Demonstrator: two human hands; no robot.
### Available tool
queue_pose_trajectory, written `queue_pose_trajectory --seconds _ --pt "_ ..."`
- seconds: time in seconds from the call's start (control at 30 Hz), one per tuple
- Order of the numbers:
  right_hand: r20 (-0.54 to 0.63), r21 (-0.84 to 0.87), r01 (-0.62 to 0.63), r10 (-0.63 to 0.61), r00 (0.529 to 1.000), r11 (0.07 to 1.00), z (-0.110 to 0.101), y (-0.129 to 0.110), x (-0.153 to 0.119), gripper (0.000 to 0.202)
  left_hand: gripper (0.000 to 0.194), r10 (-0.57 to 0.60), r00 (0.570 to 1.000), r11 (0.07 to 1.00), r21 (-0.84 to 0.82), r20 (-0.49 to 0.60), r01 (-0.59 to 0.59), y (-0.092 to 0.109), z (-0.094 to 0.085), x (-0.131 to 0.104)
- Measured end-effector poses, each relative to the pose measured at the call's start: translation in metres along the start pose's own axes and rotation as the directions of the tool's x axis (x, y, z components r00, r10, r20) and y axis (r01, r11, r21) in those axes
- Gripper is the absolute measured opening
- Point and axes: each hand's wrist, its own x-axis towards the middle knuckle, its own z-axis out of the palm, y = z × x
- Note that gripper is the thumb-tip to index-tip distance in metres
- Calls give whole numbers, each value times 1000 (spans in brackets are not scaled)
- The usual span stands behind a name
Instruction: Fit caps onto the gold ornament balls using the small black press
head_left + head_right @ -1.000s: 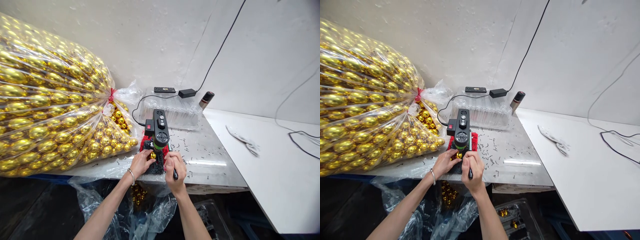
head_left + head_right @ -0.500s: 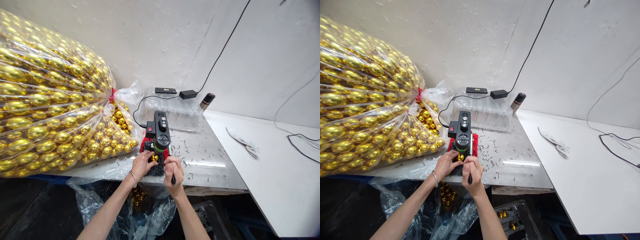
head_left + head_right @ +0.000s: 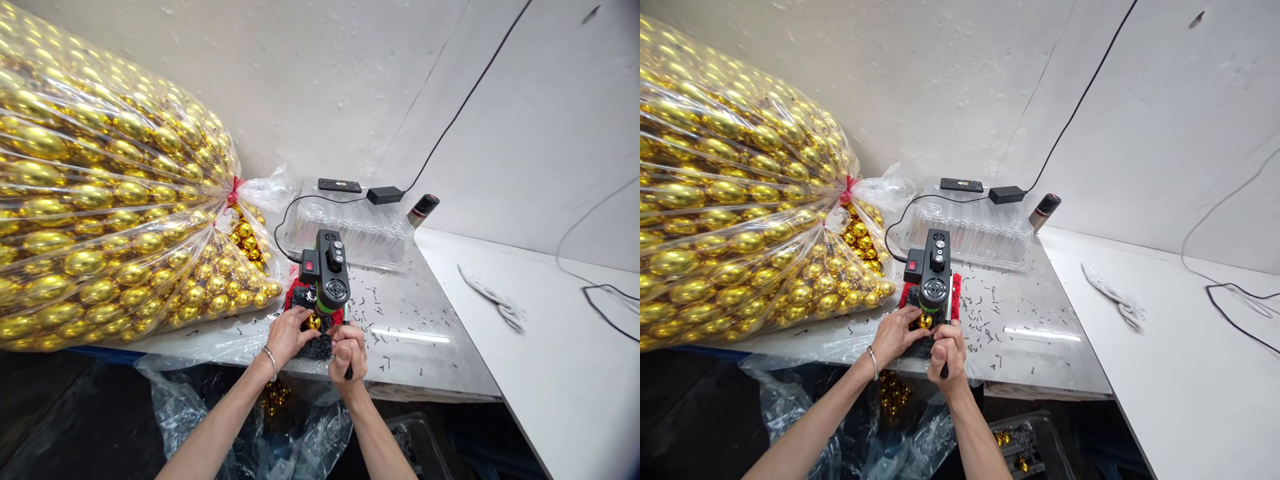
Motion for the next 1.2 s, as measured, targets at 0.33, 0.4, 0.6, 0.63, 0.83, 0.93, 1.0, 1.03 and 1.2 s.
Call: queue_pose_trajectory --seconds 0.33,0.4,0.6,0.63,0.83,0.93,1.0,1.03,1.2 --pt "21 52 -72 71 997 996 -12 -23 34 27 34 1 1000 997 -72 -30 -3 -1 3 2" --pt "22 58 -133 132 991 989 -18 -34 55 28 35 11 999 997 -75 -52 -15 2 1 -1" --pt "83 32 -194 191 978 980 -26 -45 74 28 37 -70 997 968 -240 29 75 3 -2 -60" --pt "82 31 -181 178 981 983 -25 -44 71 27 36 -97 986 947 -291 137 134 -2 3 -74" --pt "42 44 -151 149 988 988 -20 -40 60 26 45 -580 611 222 -617 539 755 -54 56 -133" --pt "65 44 -132 129 990 990 -21 -39 59 26 27 -576 483 -171 -674 660 718 -62 57 -143" --pt "73 39 -117 114 991 992 -21 -39 59 26 20 -489 541 -232 -700 684 675 -54 43 -144" --pt "71 35 -114 111 991 993 -21 -39 58 26 24 -449 589 -224 -723 672 654 -47 34 -142" --pt "61 17 -113 112 992 993 -21 -40 58 26 32 -338 821 73 -857 460 510 -2 -13 -105"
